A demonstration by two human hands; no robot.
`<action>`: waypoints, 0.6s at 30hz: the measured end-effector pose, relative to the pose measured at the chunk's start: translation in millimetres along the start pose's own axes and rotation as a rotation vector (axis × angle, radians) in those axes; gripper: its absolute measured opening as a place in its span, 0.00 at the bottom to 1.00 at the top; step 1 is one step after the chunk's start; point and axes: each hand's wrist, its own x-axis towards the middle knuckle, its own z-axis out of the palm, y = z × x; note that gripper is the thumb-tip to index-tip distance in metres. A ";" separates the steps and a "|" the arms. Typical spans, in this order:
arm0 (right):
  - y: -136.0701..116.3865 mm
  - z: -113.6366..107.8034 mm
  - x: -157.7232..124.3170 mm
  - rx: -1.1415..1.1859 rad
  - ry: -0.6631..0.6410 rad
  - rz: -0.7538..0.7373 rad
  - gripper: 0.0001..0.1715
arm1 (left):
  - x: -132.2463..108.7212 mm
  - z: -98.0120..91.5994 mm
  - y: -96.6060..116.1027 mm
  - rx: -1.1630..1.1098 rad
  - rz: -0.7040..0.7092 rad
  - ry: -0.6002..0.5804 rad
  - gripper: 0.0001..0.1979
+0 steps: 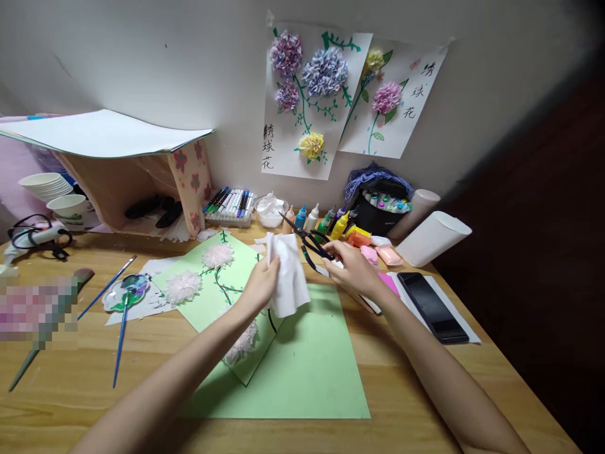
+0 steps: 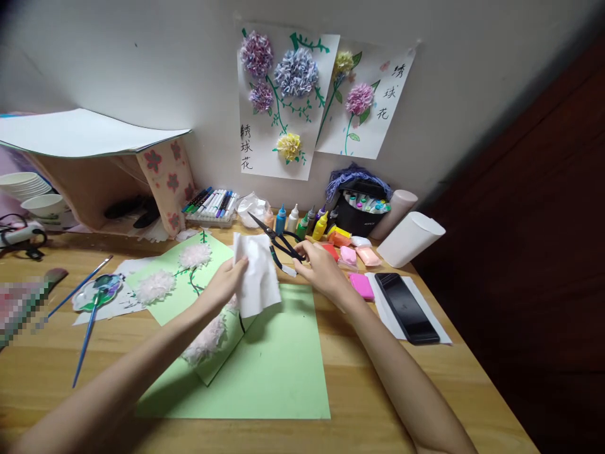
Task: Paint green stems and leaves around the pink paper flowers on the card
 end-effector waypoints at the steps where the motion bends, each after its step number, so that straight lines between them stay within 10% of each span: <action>1: -3.0 0.0 -4.4 0.009 0.078 0.001 0.10 | 2.7 12.5 1.4 -0.022 -0.002 -0.034 0.17; 9: -12.8 5.2 -19.4 -0.245 0.428 -0.048 0.08 | -1.3 53.9 7.4 -0.534 0.053 -0.269 0.25; 18: -30.0 1.0 -23.2 -0.407 0.522 -0.150 0.08 | 11.6 66.1 7.5 -0.486 0.156 -0.010 0.14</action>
